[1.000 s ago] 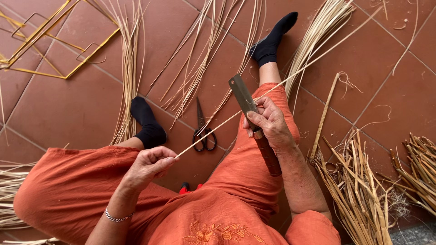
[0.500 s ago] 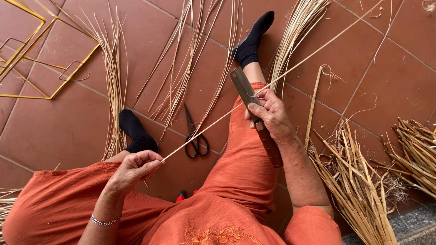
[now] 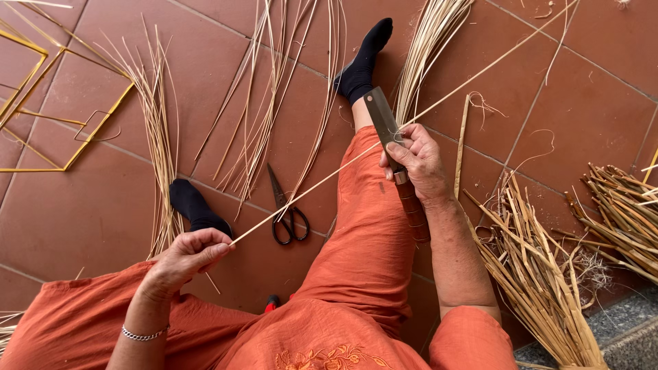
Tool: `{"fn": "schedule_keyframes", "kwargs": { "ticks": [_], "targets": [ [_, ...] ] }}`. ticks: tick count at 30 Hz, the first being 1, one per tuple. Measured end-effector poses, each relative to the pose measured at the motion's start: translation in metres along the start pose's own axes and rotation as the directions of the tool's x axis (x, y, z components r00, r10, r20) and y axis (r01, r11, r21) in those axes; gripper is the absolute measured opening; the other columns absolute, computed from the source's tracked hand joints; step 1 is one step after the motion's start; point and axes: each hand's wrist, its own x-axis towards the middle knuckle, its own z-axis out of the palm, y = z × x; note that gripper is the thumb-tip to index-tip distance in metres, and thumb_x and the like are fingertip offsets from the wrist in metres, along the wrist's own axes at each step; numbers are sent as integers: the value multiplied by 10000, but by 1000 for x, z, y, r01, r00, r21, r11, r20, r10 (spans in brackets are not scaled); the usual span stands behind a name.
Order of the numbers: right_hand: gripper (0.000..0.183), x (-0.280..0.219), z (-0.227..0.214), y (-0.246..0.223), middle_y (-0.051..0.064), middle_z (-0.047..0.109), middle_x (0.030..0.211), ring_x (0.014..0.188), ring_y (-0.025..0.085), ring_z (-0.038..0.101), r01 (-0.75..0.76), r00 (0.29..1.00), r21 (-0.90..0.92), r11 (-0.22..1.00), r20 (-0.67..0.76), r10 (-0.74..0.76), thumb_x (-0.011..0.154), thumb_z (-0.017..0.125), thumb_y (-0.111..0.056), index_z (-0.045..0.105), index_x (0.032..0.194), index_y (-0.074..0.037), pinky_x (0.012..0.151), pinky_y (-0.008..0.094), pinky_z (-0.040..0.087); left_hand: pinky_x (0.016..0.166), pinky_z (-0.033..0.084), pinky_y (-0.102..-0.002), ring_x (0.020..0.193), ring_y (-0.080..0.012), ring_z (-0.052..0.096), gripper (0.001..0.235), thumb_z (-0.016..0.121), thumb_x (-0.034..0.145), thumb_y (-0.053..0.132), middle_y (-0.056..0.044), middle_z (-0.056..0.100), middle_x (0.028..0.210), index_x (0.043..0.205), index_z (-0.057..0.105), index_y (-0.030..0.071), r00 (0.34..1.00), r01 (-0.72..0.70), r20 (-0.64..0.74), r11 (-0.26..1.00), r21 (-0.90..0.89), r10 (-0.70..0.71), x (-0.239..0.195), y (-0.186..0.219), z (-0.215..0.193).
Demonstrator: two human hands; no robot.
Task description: The person sits on a tiled floor and uses a knife to shave and smooth individual bamboo strips. They repeatedly pick up strips, run the blade along their length to remove fibers, and place the finished pieces into a pile.
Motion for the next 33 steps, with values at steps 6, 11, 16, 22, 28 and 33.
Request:
{"fn": "schedule_keyframes", "kwargs": {
  "ticks": [6, 11, 16, 22, 28, 33],
  "targets": [
    [214, 1, -20, -4, 127, 697, 831, 620, 139, 654, 90, 991, -12, 996, -101, -91, 1024, 627, -64, 470, 1165, -28, 511, 234, 549, 448, 340, -230, 522, -57, 387, 222, 682, 942, 220, 47, 476, 596, 1013, 780, 34, 998, 70, -2, 997, 43, -70, 18, 9, -30],
    [220, -5, -22, 7, 130, 703, 838, 618, 141, 660, 109, 990, 13, 994, -90, -107, 1035, 612, -60, 441, 1169, -25, 522, 236, 562, 747, 550, -297, 834, -127, 675, 267, 722, 905, 263, -33, 747, 887, 1088, 762, 72, 996, -89, 18, 864, 495, 92, 39, 38, -30],
    [218, -7, 13, 26, 130, 704, 825, 599, 141, 655, 136, 983, 22, 991, -132, -132, 1025, 608, -64, 444, 1164, -26, 503, 233, 556, 843, 549, -344, 996, -172, 710, 458, 711, 899, 316, -78, 779, 1104, 1312, 623, 141, 986, -165, 104, 824, 543, 129, 68, 87, 45],
    [214, -16, 34, 28, 124, 706, 831, 618, 138, 644, 93, 995, 85, 992, -55, -89, 1044, 617, -69, 451, 1173, -30, 553, 249, 549, 621, 541, -319, 646, -175, 685, 198, 685, 973, 237, -99, 727, 739, 1072, 738, 74, 911, -324, -28, 759, 565, 410, 85, 122, 117],
    [202, -16, 15, 18, 129, 703, 818, 600, 149, 652, 96, 993, 111, 989, -72, -89, 1007, 626, -63, 477, 1139, -28, 521, 261, 558, 592, 532, -277, 643, -82, 644, 141, 710, 944, 187, -24, 734, 729, 1004, 754, 67, 886, -431, 63, 763, 482, 460, 83, 125, 98],
    [213, -17, -4, 6, 132, 697, 839, 626, 149, 644, 156, 982, 74, 985, -122, -146, 1025, 638, -66, 482, 1163, -18, 563, 260, 558, 544, 473, -278, 620, -90, 555, 120, 730, 938, 159, 6, 650, 670, 998, 782, 68, 918, -346, 17, 781, 520, 395, 77, 113, 66]
  ]
}}
